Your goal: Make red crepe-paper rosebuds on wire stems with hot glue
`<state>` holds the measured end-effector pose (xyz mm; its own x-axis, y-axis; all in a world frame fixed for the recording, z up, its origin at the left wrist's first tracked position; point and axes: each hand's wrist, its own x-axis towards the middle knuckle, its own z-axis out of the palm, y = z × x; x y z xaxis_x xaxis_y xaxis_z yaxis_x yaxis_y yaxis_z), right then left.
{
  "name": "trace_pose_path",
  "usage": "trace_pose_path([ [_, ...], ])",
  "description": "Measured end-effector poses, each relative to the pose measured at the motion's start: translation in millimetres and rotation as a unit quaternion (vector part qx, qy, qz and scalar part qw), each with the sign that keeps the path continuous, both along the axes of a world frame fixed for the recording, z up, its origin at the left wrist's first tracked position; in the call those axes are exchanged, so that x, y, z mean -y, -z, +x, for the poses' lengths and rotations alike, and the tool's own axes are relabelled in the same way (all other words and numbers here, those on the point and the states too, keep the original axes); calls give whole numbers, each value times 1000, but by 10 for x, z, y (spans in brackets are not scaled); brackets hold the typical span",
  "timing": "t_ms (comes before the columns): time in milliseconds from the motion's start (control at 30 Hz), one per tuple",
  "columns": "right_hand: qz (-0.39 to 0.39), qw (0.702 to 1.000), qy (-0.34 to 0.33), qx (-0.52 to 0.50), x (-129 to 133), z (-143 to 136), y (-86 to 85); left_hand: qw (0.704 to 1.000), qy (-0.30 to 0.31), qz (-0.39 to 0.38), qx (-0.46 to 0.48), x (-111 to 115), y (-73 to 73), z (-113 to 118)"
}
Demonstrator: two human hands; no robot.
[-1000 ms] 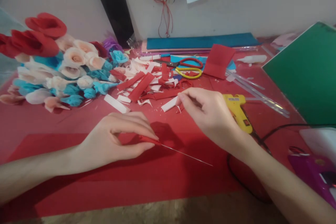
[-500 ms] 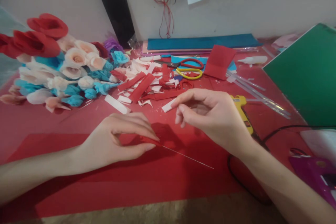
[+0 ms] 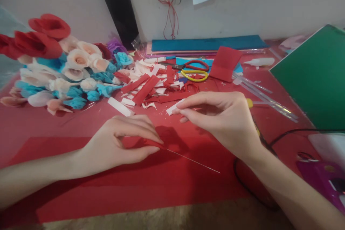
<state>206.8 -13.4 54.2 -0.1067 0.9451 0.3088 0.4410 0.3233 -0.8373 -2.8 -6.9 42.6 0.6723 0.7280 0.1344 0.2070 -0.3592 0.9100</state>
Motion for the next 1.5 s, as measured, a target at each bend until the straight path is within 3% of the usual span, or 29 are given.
trace_pose_path([
  [500,-11,1000,0,-18,-6,-45,3,1000,-5,-2,-2,-1,-7,0],
  [600,30,996,15,83,-22,-40,33,1000,-10,-2,-7,-2,-3,7],
  [700,102,966,54,233,-85,-19,128,1000,-15,-3,-13,-3,9,9],
  [767,119,954,52,270,-134,-1,198,1000,-17,-4,-13,-5,16,6],
  [900,109,960,24,257,-165,8,242,1000,-18,-11,-18,-15,14,3],
  [1033,115,975,-3,190,-102,-24,158,1000,-17,-15,-20,-17,6,6],
  [1200,117,975,-42,183,-60,-48,73,1000,-16,-12,-21,-8,7,3],
  [1400,83,968,51,231,-65,-36,163,1000,-22,-6,-20,-21,21,4],
  [1500,57,977,2,206,-47,-38,159,1000,-25,-2,-19,-38,12,1],
])
